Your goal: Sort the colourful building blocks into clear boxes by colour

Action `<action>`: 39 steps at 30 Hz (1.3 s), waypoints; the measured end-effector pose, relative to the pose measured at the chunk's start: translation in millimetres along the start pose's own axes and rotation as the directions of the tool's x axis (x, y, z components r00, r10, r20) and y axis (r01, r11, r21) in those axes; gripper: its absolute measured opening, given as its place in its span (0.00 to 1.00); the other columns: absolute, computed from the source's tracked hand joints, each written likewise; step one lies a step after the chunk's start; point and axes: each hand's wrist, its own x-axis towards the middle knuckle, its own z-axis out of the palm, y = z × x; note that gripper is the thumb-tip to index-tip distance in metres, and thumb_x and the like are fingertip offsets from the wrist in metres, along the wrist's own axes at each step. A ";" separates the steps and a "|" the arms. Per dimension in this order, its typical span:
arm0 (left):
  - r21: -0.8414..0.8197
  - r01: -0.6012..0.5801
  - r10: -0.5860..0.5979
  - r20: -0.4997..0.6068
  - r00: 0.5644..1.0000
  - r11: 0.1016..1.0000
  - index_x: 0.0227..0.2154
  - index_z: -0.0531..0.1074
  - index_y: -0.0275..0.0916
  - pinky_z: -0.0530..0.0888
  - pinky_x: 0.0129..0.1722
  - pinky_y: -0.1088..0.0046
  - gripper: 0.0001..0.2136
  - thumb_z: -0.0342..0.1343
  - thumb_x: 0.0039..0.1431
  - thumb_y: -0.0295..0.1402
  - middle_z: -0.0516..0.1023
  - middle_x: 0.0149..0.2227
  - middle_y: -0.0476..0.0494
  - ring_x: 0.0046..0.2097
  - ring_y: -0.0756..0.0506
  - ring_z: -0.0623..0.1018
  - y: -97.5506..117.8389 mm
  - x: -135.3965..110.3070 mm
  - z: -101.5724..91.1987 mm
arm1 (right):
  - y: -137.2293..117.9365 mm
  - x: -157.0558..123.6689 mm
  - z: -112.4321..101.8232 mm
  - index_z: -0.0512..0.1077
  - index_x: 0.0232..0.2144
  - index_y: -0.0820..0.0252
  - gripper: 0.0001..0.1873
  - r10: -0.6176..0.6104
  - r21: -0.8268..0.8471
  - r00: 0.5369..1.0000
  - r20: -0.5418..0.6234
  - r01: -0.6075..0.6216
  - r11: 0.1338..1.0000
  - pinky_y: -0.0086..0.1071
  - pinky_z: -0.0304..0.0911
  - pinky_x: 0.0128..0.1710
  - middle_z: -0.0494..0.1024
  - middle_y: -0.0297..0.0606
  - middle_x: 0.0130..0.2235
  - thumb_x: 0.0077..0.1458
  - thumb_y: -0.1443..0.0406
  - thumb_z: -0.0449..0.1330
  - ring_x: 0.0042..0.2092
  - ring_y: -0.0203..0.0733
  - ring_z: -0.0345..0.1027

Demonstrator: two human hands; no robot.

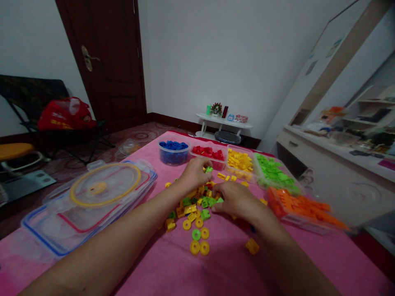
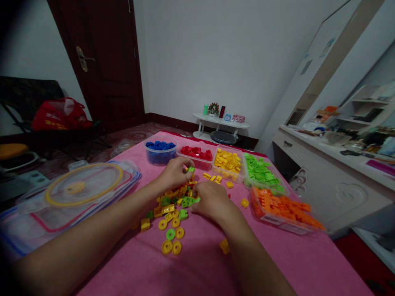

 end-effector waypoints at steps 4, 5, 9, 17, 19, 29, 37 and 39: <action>-0.097 0.133 -0.128 0.062 0.990 0.986 0.29 0.74 0.34 0.67 0.28 0.78 0.08 0.53 0.45 0.28 0.76 0.28 0.47 0.28 0.51 0.73 -0.8 2.7 -0.2 | 6.3 8.8 6.3 0.74 0.27 0.57 0.09 -0.023 0.136 0.998 -0.061 0.031 0.990 0.28 0.47 0.25 0.74 0.34 0.26 0.39 0.61 0.62 0.28 0.37 0.63; -0.097 0.132 -0.127 0.058 0.990 0.986 0.29 0.74 0.34 0.67 0.28 0.78 0.08 0.53 0.45 0.28 0.76 0.28 0.47 0.28 0.51 0.73 -1.6 3.2 -0.6 | 10.4 11.5 5.6 0.73 0.25 0.59 0.08 -0.009 0.223 0.994 -0.105 0.032 0.974 0.28 0.47 0.24 0.72 0.33 0.24 0.40 0.61 0.61 0.26 0.35 0.61; 0.044 0.007 -0.006 -0.020 1.000 0.999 0.32 0.74 0.36 0.68 0.30 0.76 0.09 0.54 0.46 0.28 0.76 0.30 0.47 0.30 0.50 0.73 -1.4 2.6 -5.8 | 23.1 19.0 -0.3 0.68 0.23 0.62 0.12 0.181 0.774 0.960 -0.214 0.053 0.632 0.26 0.51 0.22 0.66 0.30 0.21 0.43 0.58 0.60 0.22 0.31 0.58; -0.117 -0.081 0.076 -0.042 0.996 0.990 0.33 0.74 0.36 0.69 0.33 0.78 0.13 0.51 0.43 0.21 0.76 0.31 0.47 0.30 0.52 0.73 14.0 3.8 -12.6 | 14.8 19.9 0.5 0.64 0.27 0.62 0.07 0.151 0.899 0.983 0.104 -0.028 -0.437 0.20 0.44 0.12 0.71 0.35 0.24 0.46 0.63 0.55 0.18 0.29 0.57; -0.200 -0.048 0.048 -0.010 0.999 0.979 0.33 0.74 0.35 0.70 0.32 0.79 0.12 0.51 0.45 0.22 0.77 0.31 0.47 0.30 0.52 0.73 18.5 4.4 -13.6 | 11.8 20.1 1.9 0.64 0.28 0.61 0.08 0.175 0.902 0.978 0.114 -0.028 -0.431 0.19 0.42 0.11 0.71 0.33 0.24 0.48 0.62 0.56 0.17 0.28 0.56; -0.509 -0.028 0.110 0.130 0.985 0.861 0.44 0.71 0.34 0.72 0.39 0.76 0.17 0.57 0.47 0.27 0.76 0.42 0.41 0.40 0.49 0.76 40.7 0.8 -20.0 | 6.1 25.1 11.0 0.65 0.35 0.58 0.13 0.163 0.815 0.971 0.176 -0.051 -0.577 0.16 0.48 0.12 0.66 0.25 0.20 0.48 0.59 0.61 0.17 0.26 0.58; -0.101 0.017 0.042 0.559 0.828 0.995 0.25 0.77 0.35 0.66 0.23 0.81 0.06 0.56 0.42 0.26 0.76 0.22 0.48 0.24 0.52 0.72 7.1 6.4 -43.8 | 1.8 9.5 7.3 0.70 0.21 0.62 0.08 -0.009 0.713 1.000 -0.006 0.010 0.701 0.23 0.47 0.18 0.67 0.29 0.19 0.42 0.62 0.61 0.20 0.28 0.55; 0.034 0.020 -0.038 0.702 0.711 0.999 0.21 0.77 0.38 0.63 0.21 0.81 0.05 0.58 0.38 0.26 0.75 0.20 0.50 0.21 0.52 0.71 5.1 1.4 -44.9 | -6.5 6.3 9.6 0.72 0.21 0.61 0.06 0.006 0.370 0.997 -0.074 0.021 0.929 0.26 0.50 0.22 0.71 0.33 0.21 0.41 0.63 0.60 0.24 0.33 0.62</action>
